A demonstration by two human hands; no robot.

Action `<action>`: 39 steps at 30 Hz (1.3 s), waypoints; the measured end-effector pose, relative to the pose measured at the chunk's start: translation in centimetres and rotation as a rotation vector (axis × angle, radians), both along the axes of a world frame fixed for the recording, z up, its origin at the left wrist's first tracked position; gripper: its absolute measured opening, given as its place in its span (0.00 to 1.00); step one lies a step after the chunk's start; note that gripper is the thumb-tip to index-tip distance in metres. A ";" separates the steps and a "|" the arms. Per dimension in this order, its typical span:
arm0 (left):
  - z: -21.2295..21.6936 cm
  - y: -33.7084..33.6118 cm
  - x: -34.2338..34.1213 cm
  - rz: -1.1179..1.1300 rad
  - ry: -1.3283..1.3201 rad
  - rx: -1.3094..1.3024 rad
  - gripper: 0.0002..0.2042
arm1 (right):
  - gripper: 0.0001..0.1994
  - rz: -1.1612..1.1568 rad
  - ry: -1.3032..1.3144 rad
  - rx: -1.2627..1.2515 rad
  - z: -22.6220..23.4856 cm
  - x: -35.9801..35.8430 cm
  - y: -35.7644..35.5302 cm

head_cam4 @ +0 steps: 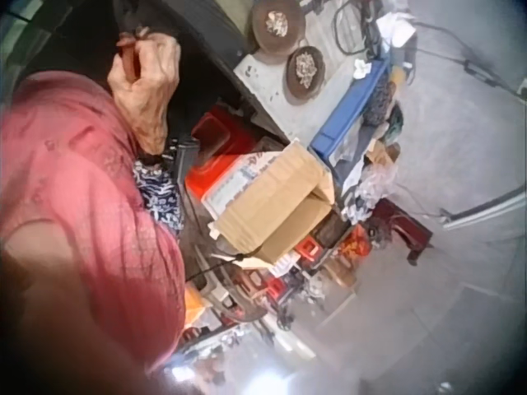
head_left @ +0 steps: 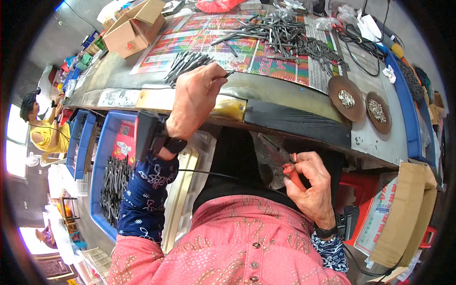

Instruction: The person repeatedly picks up thin metal rods from a blue bin, uses pliers to cut each rod into shorter pieces, and places the cut pieces on the table. The process is repeated continuously throughout the clip.

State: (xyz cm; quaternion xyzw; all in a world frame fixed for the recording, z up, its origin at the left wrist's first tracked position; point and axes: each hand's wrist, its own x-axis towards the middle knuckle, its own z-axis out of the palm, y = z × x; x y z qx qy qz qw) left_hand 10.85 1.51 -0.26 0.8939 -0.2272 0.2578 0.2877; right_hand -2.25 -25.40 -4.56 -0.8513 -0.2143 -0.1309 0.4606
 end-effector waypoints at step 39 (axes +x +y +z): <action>-0.9 -3.0 -12.6 -0.397 -0.001 -0.115 0.14 | 0.09 0.506 0.568 0.370 -0.7 -1.3 -1.9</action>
